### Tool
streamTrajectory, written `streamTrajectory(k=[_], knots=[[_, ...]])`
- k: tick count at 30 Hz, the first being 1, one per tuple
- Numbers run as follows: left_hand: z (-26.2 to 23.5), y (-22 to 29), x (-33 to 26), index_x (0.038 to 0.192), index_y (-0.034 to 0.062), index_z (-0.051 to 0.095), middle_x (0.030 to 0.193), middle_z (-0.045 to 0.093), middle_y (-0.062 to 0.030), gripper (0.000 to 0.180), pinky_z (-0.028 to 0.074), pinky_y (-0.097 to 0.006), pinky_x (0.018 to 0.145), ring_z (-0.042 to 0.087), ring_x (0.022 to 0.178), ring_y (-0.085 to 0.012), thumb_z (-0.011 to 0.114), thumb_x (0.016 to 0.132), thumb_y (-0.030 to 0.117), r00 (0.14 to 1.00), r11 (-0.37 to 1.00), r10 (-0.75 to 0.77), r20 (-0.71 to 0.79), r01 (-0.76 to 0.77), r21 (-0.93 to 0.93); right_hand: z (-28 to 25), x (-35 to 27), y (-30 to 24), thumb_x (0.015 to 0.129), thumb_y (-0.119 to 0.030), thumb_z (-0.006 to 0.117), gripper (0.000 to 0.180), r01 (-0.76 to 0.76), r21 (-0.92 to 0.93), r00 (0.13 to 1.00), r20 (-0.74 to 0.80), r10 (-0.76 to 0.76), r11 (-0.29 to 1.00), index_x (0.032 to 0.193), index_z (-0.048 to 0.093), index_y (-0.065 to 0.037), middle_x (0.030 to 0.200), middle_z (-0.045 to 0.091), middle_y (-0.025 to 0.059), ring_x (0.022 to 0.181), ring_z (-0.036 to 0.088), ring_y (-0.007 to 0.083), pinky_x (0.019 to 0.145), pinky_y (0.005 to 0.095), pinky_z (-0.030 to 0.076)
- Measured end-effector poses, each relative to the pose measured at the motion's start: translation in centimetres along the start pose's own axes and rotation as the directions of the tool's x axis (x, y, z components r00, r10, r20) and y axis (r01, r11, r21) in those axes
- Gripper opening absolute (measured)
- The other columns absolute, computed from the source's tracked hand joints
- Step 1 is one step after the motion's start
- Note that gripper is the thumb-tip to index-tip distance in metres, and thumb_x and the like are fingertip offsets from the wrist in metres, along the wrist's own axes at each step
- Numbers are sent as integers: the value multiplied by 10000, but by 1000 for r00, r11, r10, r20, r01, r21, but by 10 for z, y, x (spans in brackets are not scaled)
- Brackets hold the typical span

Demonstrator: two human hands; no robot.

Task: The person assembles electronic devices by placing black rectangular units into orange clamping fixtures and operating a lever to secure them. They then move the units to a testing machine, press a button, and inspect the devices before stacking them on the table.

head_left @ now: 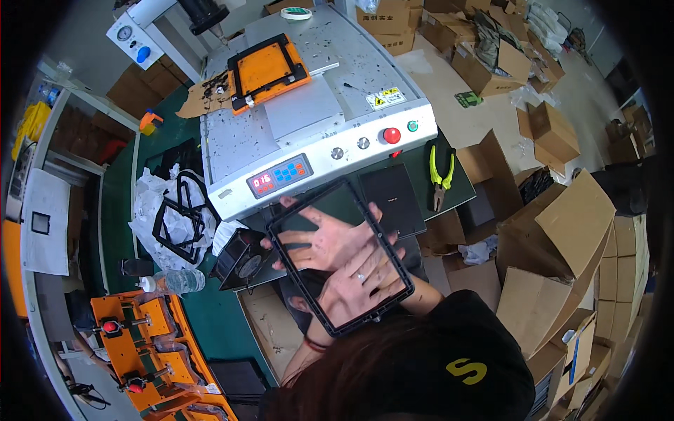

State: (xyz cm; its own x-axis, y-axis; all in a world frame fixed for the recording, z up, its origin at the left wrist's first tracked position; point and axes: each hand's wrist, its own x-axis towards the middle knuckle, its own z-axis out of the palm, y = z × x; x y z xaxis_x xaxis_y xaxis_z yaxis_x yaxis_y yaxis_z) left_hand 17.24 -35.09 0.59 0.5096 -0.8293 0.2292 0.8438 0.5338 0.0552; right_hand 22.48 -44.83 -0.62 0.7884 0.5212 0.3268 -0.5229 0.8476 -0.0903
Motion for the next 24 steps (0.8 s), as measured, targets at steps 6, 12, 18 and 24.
streamTrajectory(k=[6, 12, 18, 24], knots=[[-37, 4, -10, 1484, 121, 43, 1508, 226, -124, 559, 172, -525, 1130, 255, 1357, -379, 255, 983, 249, 995, 984, 23, 92, -6, -179, -36, -50, -9, 973, -424, 397, 537, -9, -759, 863, -335, -379, 651, 1223, 548, 27, 1169, 594, 221, 1120, 550, 283, 919, 305, 428], [-30, 35, -35, 1489, 225, 75, 1502, 212, -174, 562, 205, -599, 1090, 332, 1285, -456, 302, 978, 281, 991, 989, 136, 2, -136, -51, -19, -102, -19, 664, -350, 771, 996, -837, -88, 541, 21, -841, -540, 1430, 221, -28, 1315, 348, 344, 1207, 357, 464, 1031, 514, 276], [-27, 38, -44, 1485, 270, 98, 1509, 168, -207, 575, 225, -604, 1077, 354, 1261, -474, 347, 967, 307, 967, 957, 256, -10, -252, 143, -13, -101, -13, 643, -293, 797, 1042, -861, -218, 478, -37, -878, -459, 1437, 186, -7, 1292, 376, 344, 1159, 395, 447, 995, 485, 333], [-20, 44, -52, 1483, 272, 98, 1501, 190, -206, 604, 252, -588, 1071, 368, 1248, -475, 393, 957, 243, 951, 938, 288, -112, -256, 235, 8, -112, -35, 685, -333, 772, 944, -795, -426, 504, -70, -861, -431, 1405, 270, 14, 1235, 489, 285, 1108, 478, 401, 977, 427, 375]])
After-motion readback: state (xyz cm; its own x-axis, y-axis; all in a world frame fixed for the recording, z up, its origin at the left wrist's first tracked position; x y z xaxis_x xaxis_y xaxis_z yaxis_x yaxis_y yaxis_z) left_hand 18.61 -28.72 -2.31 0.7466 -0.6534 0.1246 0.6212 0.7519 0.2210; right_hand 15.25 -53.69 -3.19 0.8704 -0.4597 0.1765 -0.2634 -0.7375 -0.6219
